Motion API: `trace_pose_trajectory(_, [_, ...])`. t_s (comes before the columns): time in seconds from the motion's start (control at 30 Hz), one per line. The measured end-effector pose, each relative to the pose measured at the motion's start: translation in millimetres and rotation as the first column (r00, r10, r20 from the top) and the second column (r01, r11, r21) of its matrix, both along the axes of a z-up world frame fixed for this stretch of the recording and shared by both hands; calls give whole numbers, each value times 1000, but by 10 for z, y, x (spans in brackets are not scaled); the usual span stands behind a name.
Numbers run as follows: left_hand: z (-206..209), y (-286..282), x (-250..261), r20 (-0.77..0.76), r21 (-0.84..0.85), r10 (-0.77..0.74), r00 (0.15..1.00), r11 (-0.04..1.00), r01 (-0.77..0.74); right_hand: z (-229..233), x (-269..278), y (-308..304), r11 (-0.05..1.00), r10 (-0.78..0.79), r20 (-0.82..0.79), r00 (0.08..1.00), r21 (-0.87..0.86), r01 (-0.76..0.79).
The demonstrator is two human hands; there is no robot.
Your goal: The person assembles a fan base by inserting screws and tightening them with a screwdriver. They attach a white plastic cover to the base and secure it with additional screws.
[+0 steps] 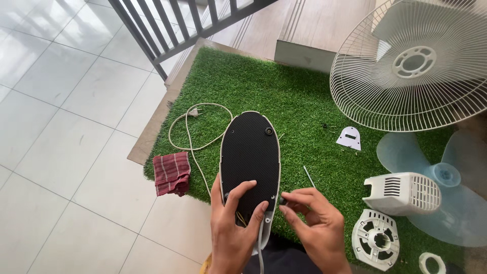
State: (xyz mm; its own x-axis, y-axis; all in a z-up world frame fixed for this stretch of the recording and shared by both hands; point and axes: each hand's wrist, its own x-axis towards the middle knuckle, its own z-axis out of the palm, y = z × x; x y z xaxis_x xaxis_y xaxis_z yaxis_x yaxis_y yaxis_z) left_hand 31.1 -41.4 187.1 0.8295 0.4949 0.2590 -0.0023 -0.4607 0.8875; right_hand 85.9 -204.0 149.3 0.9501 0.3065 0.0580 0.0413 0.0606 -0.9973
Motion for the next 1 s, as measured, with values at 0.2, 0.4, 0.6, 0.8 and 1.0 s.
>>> trace_pose_trajectory(0.2, [11, -46, -26, 9, 225, 49, 999, 973, -50, 156, 55, 76, 982, 53, 68, 996, -186, -40])
trace_pose_trajectory(0.4, [17, -47, -28, 44, 315, 17, 999, 949, -30, 234, 45, 112, 985, 72, 0, 997, -158, -71])
trace_pose_trajectory(0.6, [60, -78, -20, -31, 290, 25, 999, 957, -15, 179, -54, 169, 991, 24, 32, 999, -129, -20])
trace_pose_trajectory(0.8, [64, -89, 13, 0, 275, 49, 999, 960, -47, 70, -103, 218, 998, -49, -44, 998, -42, 47])
trace_pose_trajectory(1.0, [48, -100, 4, -1, 247, 39, 999, 968, -38, 27, -105, 205, 996, -79, -55, 995, 34, 81])
